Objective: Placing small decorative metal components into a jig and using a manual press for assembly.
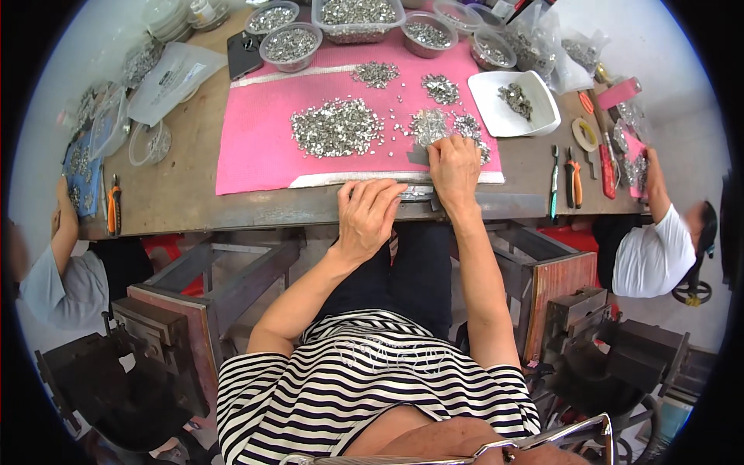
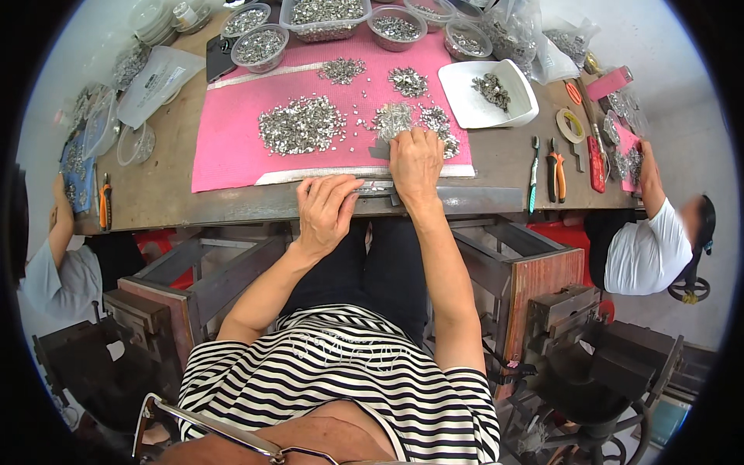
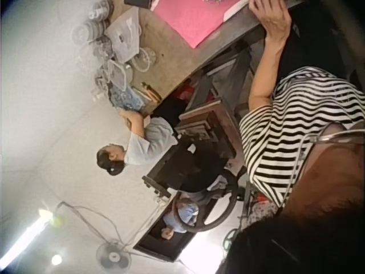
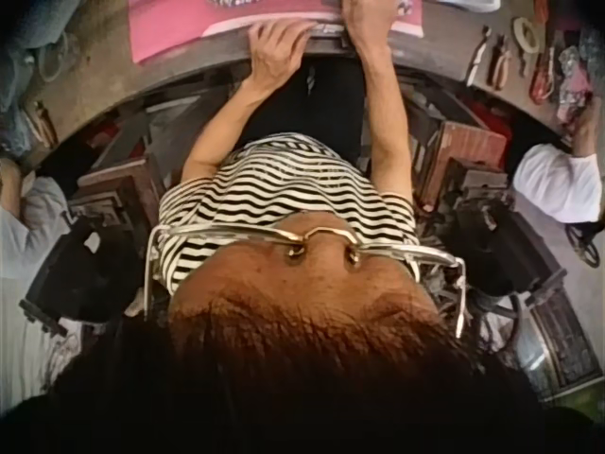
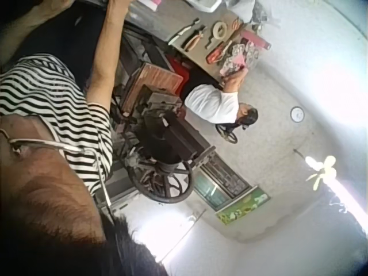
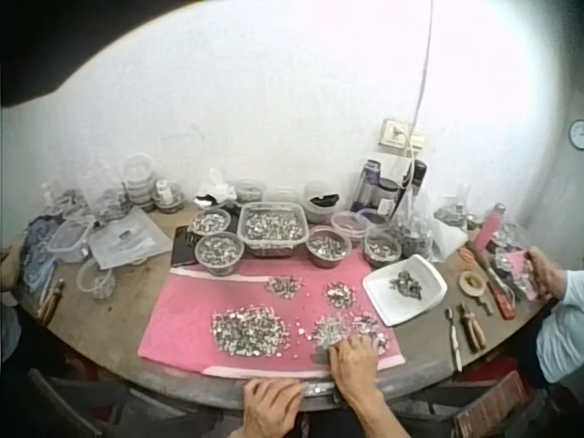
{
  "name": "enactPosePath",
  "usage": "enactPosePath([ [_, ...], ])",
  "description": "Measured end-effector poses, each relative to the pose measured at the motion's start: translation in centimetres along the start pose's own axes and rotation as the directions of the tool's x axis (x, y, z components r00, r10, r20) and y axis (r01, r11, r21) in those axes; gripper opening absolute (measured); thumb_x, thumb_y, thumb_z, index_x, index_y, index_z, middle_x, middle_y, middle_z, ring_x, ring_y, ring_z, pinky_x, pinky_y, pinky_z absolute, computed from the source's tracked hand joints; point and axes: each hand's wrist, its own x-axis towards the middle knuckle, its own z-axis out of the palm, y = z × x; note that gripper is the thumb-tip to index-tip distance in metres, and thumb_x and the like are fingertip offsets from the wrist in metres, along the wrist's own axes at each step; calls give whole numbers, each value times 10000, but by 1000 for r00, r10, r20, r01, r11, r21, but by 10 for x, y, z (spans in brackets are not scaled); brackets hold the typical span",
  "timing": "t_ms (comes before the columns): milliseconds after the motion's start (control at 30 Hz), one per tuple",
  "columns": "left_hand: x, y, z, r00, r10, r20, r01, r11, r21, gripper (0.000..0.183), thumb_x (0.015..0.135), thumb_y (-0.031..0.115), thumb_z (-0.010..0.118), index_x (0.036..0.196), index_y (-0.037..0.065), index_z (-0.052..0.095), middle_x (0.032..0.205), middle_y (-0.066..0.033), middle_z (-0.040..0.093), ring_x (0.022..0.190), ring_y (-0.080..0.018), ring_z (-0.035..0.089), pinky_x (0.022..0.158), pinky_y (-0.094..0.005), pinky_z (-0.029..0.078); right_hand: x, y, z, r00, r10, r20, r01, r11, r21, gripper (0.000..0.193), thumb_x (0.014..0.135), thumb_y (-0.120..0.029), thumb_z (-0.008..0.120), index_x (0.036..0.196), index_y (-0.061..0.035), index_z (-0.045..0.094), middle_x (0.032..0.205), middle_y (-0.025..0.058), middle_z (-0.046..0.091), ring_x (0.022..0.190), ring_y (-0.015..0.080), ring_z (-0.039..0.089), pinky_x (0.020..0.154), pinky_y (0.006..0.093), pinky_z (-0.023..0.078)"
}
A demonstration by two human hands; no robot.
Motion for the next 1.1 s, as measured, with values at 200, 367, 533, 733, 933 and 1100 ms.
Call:
enactPosePath([
  [200,-4,-1,6,1000,1,-30,-1,1000,11,290,847,80,729,1133,119,699,1087,-12,667,1012,-196,635,961,-396,365,0,-1,0,997,52,64,-55,998,44,77,809,-108,748,826,-52,698,841,107,654,852,311,597,780,436,442],
  [367,-5,-3,8,999,5,-51,-3,999,32,279,844,80,730,1120,121,703,1093,-12,668,1018,-192,637,961,-386,365,9,6,-6,977,109,183,-139,977,159,65,816,-88,730,833,-32,704,824,128,673,834,328,625,770,455,473],
  [533,-5,-3,8,998,10,-59,-9,1000,29,274,851,82,728,1121,121,705,1094,-12,670,1016,-189,639,964,-380,362,9,14,-8,961,143,235,-228,894,387,87,827,-84,736,878,-14,739,826,131,681,821,326,648,757,428,510],
  [733,-7,-4,7,998,9,-60,-8,1000,31,289,855,84,726,1140,124,701,1101,-13,673,1020,-186,641,967,-376,360,3,13,-2,987,80,137,-127,914,386,66,818,-65,740,869,-23,741,800,133,652,799,334,639,734,434,503],
  [933,-5,-2,9,999,7,-51,-5,1000,22,329,858,88,726,1183,121,680,1110,-15,678,1024,-188,644,967,-378,360,2,11,-4,996,18,88,-46,946,320,74,805,-31,735,868,-13,701,806,133,641,780,338,624,728,443,484],
  [1100,-5,-3,6,998,-12,-60,14,1000,21,350,864,92,725,1207,116,666,1108,-16,682,1019,-190,645,966,-379,359,-12,-9,-42,960,21,278,-201,743,639,54,888,-11,668,920,21,639,863,138,643,804,290,635,773,383,496],
])
